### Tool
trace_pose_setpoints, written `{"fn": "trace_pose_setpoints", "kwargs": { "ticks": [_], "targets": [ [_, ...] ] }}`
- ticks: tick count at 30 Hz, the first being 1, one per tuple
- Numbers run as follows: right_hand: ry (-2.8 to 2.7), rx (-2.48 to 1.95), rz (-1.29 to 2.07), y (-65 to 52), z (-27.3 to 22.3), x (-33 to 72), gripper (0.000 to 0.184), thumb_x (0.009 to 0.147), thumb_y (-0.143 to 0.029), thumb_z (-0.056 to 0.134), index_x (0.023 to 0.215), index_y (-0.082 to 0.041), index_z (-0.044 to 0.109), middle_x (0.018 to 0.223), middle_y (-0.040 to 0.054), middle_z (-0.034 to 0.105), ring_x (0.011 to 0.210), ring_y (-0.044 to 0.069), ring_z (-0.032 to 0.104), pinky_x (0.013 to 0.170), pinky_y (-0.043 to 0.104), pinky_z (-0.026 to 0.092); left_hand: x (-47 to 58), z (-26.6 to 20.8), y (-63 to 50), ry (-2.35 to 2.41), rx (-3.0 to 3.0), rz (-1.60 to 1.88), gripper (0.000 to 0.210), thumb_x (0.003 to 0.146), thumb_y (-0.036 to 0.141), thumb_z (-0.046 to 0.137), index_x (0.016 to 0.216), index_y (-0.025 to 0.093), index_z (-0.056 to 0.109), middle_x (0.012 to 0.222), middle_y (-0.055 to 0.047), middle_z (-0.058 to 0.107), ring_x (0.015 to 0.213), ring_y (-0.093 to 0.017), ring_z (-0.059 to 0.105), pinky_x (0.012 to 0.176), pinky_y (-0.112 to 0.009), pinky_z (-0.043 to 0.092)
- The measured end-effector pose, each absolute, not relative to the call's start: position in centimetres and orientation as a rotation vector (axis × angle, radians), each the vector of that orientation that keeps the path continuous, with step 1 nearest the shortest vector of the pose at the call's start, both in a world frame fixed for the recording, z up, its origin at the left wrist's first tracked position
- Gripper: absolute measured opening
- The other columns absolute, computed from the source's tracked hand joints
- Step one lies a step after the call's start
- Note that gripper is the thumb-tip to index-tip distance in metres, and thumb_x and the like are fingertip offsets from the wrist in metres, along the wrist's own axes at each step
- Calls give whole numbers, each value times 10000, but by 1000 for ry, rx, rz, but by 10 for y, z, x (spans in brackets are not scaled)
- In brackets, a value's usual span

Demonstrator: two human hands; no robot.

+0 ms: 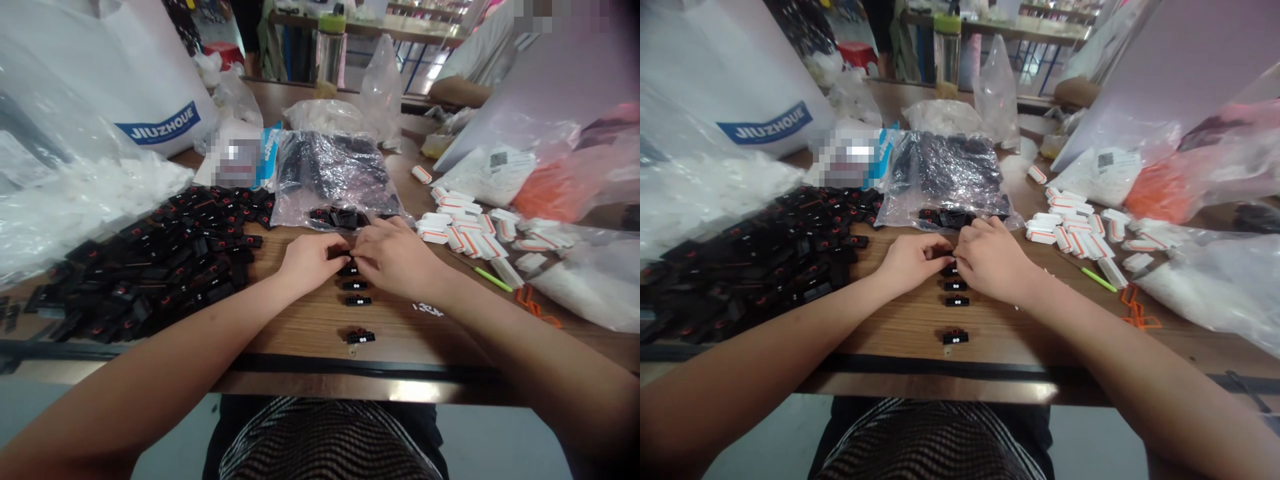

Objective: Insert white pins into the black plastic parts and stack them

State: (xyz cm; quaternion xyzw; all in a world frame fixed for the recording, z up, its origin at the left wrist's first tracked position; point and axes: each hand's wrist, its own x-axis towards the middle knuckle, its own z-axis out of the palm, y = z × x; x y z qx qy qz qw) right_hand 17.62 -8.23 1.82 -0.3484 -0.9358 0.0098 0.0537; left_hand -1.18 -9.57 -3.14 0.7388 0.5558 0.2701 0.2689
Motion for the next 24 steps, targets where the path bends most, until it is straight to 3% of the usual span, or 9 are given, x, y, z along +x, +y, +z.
{"fn": "trace_pose_setpoints", "kwargs": {
  "ticks": [5,8,11,14,18,20,24],
  "targets": [
    [-2628,-1107,96,-94,19,203,274,931,-259,521,1070,-192,747,981,82,726,952,231,629,856,372,439,-13,-36,-94,1498,1990,740,157,799,324,711,928,245,753,631,45,612,585,-124,519,594,-260,351],
    [-2418,-1354,102,-109,21,257,287,934,-324,525,1028,-180,755,973,88,731,898,216,657,824,347,476,-14,-40,-92,1510,2014,720,179,802,345,702,937,235,747,595,50,563,560,-122,497,585,-267,349],
    [-2254,-1917,48,-125,21,324,248,884,-322,574,909,-177,774,908,89,736,774,207,646,707,335,449,-16,-43,-89,1480,2048,728,187,800,341,702,940,224,743,618,44,570,563,-123,496,594,-275,363],
    [-2123,-2230,7,-135,17,370,263,831,-368,641,967,-203,795,828,73,732,682,190,606,648,322,413,-18,-43,-87,1450,2065,737,191,797,322,701,952,217,739,629,37,581,580,-129,515,621,-285,389],
    [-2209,-2282,71,-138,9,377,363,874,-343,577,1152,-200,761,832,84,726,678,182,605,628,307,382,-19,-39,-87,1434,2021,727,259,771,249,697,1022,197,728,607,33,585,628,-148,567,680,-304,433],
    [-2260,-2302,25,-136,6,369,394,891,-326,539,1211,-208,736,919,100,737,735,200,624,631,310,365,-20,-36,-87,1389,1969,740,305,756,199,679,1058,183,715,663,13,638,652,-146,585,701,-304,455],
    [-2276,-2366,55,-135,8,363,376,870,-335,523,1118,-174,756,1022,125,731,837,236,635,668,326,376,-24,-30,-87,1264,1881,752,377,719,114,632,1089,159,685,979,-76,738,652,-114,585,676,-283,479]
  ]
}}
